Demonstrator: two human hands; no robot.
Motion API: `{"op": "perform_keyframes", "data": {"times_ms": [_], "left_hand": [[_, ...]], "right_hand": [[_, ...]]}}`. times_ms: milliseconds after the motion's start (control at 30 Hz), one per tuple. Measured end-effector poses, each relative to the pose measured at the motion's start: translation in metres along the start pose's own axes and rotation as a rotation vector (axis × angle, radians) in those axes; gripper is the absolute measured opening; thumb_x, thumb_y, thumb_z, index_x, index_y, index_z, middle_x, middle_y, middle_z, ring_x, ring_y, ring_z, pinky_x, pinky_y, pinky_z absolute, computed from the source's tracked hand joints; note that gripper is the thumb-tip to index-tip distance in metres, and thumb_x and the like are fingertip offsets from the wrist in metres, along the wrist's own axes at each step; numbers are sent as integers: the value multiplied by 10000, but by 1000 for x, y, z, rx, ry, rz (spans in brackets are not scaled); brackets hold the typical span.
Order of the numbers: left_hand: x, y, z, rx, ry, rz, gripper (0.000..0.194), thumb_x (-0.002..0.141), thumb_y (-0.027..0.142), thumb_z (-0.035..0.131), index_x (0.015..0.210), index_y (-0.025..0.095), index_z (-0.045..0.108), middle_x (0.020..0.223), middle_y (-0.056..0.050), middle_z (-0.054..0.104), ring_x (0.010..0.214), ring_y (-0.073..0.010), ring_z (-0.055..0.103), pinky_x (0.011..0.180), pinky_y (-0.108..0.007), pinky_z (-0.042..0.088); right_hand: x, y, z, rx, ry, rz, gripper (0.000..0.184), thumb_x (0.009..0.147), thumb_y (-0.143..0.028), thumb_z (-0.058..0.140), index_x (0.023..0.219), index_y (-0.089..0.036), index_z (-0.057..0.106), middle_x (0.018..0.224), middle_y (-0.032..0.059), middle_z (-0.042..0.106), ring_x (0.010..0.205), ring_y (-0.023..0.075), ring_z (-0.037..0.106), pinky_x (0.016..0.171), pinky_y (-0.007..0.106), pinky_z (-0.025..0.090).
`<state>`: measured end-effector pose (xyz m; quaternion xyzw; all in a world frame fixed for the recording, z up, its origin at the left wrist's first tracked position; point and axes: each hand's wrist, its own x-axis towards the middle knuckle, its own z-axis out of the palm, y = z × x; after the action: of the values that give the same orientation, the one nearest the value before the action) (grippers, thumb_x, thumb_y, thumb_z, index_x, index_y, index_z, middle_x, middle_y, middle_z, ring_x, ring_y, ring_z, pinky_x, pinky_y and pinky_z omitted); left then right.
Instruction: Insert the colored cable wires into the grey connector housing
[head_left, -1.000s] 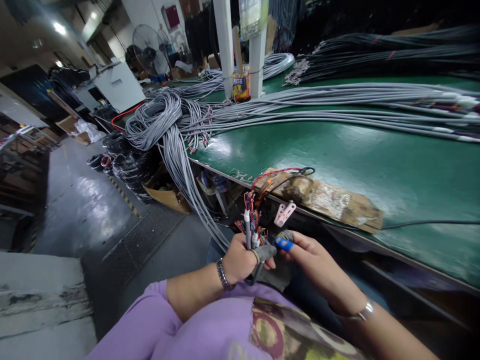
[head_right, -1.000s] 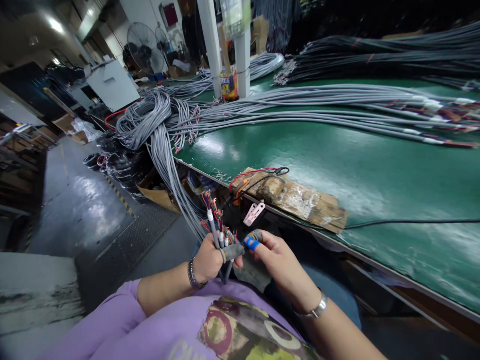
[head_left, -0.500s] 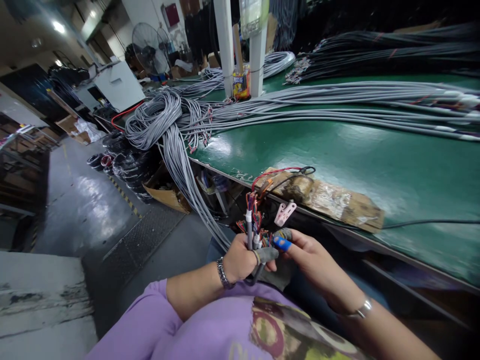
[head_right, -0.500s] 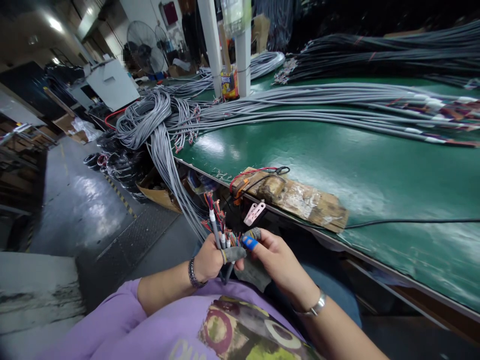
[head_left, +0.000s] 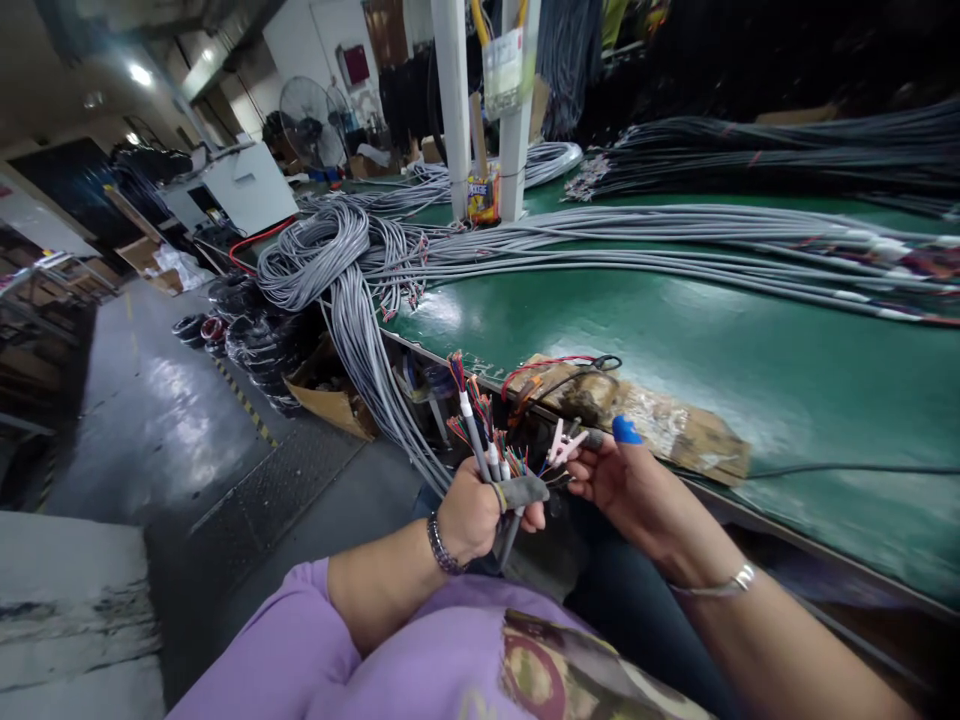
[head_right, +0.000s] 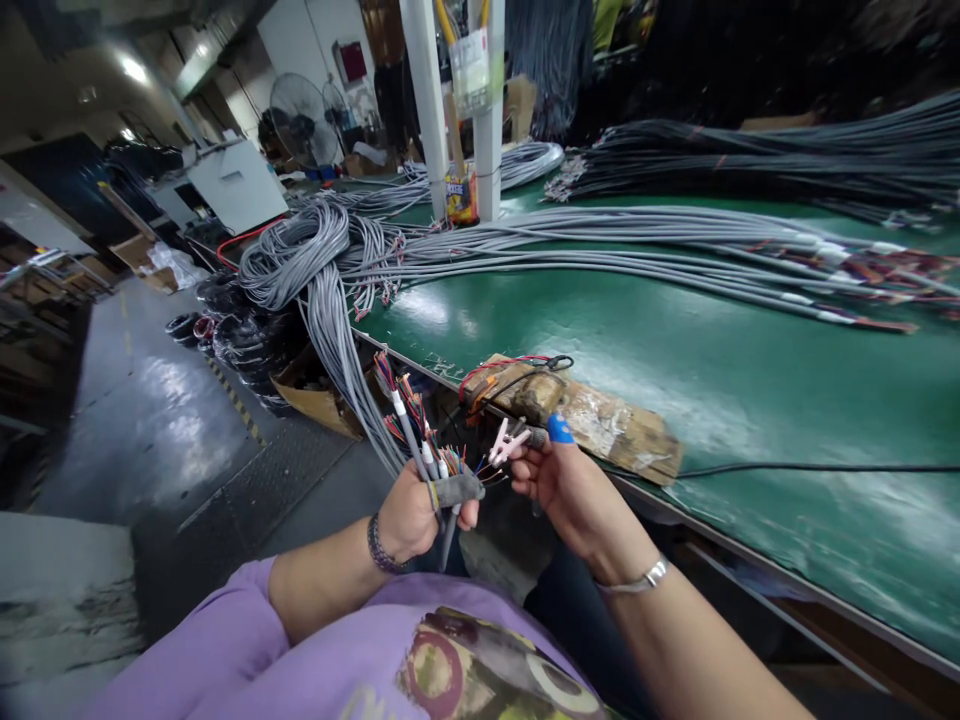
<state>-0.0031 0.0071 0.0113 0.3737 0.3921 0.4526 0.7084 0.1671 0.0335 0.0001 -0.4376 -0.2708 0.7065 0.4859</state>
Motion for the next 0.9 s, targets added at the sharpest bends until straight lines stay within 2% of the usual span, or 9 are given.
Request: {"op": "perform_keyframes", "data": {"times_ms": [100,167,400,533,633,733,900], "left_hand": [[3,2,3,-26,-11,25,350,601,393,807,560,107,610,472,-29,585,389,-100,508,426,-228,389],[5,3,4,-33,-10,24,351,601,394,804,560,107,607,472,-29,584,391,-100,509,428,-228,386],[7,-5,-1,-38,-14,-19,339,596,386,802,578,108,609,468,-27,586,389,-99,506,425,-223,383],[9,-9,-1,-40,-26,-25,356,598,404,806,590,112,603,481,-27,594,394,-102,513,425,-225,384],[9,-8,1,-34,-24,-21,368,602,411,803,564,109,597,475,-30,589,391,-98,507,427,-226,383],[10,-7,4,-22,-12,-38,377,585,406,810,535,103,590,468,-34,583,383,-95,500,427,-224,386],[11,-9,5,-16,1,-61,371,574,400,809,529,113,578,456,-31,583,368,-95,491,411,-216,383]], "right_hand": [[7,-4,6,-9,-34,-7,345,707,-553,713,726,-215,647,672,17,620,561,140,521,538,262,459],[8,1,9,-8,-62,-11,370,690,-567,721,732,-205,658,662,17,611,572,143,514,553,270,457],[3,25,11,-139,-1,-261,424,808,-640,554,714,-242,668,722,29,622,651,177,530,651,313,459],[5,24,14,-182,-19,-206,536,786,-737,479,740,-235,664,634,37,600,611,201,552,611,342,468],[7,23,17,-115,-78,-136,598,743,-775,495,827,-211,676,638,57,632,614,231,599,571,364,482],[10,24,18,66,-119,-119,555,716,-728,595,867,-201,686,673,58,668,604,225,620,559,362,500],[12,27,20,279,-213,-58,428,690,-598,727,830,-195,702,667,40,694,483,186,584,519,358,521]]}}
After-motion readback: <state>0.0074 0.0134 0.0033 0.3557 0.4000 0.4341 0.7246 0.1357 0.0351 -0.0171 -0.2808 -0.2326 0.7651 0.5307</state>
